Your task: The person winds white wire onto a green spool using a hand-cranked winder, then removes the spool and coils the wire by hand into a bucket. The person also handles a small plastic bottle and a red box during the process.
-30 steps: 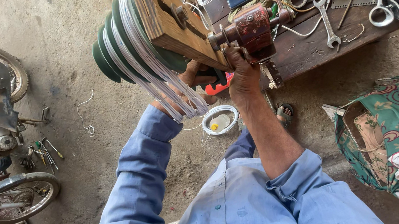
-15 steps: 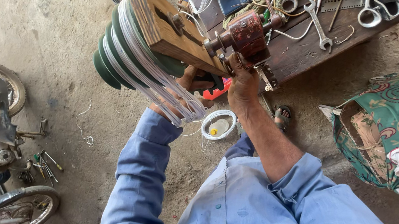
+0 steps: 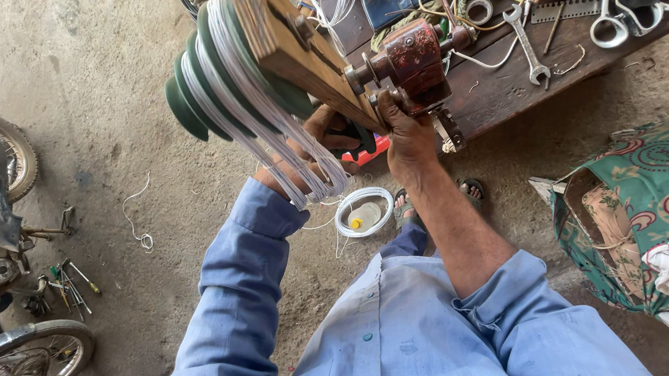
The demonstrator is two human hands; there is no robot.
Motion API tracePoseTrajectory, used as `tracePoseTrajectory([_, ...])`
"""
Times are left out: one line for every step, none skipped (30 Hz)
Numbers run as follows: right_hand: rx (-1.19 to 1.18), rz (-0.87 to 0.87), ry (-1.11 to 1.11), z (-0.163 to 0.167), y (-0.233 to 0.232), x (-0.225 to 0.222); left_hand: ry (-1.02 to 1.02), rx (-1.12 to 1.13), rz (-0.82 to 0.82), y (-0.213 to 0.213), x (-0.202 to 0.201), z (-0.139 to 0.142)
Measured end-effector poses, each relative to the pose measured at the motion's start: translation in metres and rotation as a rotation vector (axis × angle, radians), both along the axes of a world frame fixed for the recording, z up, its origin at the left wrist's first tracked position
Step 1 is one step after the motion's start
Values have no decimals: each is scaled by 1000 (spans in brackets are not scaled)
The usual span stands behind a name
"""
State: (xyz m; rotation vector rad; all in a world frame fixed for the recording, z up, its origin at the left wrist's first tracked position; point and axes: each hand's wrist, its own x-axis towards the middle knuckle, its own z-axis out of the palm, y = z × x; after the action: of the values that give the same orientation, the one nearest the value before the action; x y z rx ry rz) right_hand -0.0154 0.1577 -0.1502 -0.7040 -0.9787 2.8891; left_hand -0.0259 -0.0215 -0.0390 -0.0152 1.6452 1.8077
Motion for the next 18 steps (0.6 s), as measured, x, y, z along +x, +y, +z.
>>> tracePoseTrajectory([4,0,-61,3,1,0,158,-18,-83,0,-1,1])
tracePoseTrajectory([-3,-4,-7,5,2,-1,316,-37,-166,-1,0,4])
tracePoseTrajectory([-10,-6,45,7,4,-1,341,-55,-193,1,-1,6])
tracePoseTrajectory([-17,-5,98,7,5,-1,366,-74,-216,2,-2,9])
tracePoseTrajectory([-2,41,115,7,5,-1,389,-96,-235,3,0,14])
tracePoseTrajectory([13,88,133,7,5,-2,391,-185,-215,4,1,18])
tracePoseTrajectory([29,132,151,5,4,-2,393,-273,-197,5,2,21])
tracePoseTrajectory([35,94,104,3,3,-3,392,-358,-182,6,4,24])
tracePoseTrajectory([42,58,56,1,1,-3,395,-360,-195,7,4,27])
tracePoseTrajectory([48,26,12,-1,-1,-4,402,-364,-203,8,5,28])
tracePoseTrajectory([40,5,-36,-2,-3,-4,406,-371,-215,8,6,28])
tracePoseTrajectory([33,-23,-84,-3,-3,-5,385,-422,-209,8,6,27])
tracePoseTrajectory([32,-54,-128,-3,-3,-5,369,-468,-204,7,6,26])
tracePoseTrajectory([3,-47,-48,-3,-3,-6,351,-515,-196,7,6,23])
tracePoseTrajectory([-30,-37,27,-2,-1,-6,410,-561,-226,4,7,20])
tracePoseTrajectory([-63,-23,103,0,0,-7,470,-606,-252,1,8,18])
tracePoseTrajectory([-82,-3,108,2,1,-8,536,-649,-276,-1,8,14])
tracePoseTrajectory([-100,19,109,4,2,-9,542,-599,-256,-3,8,12])
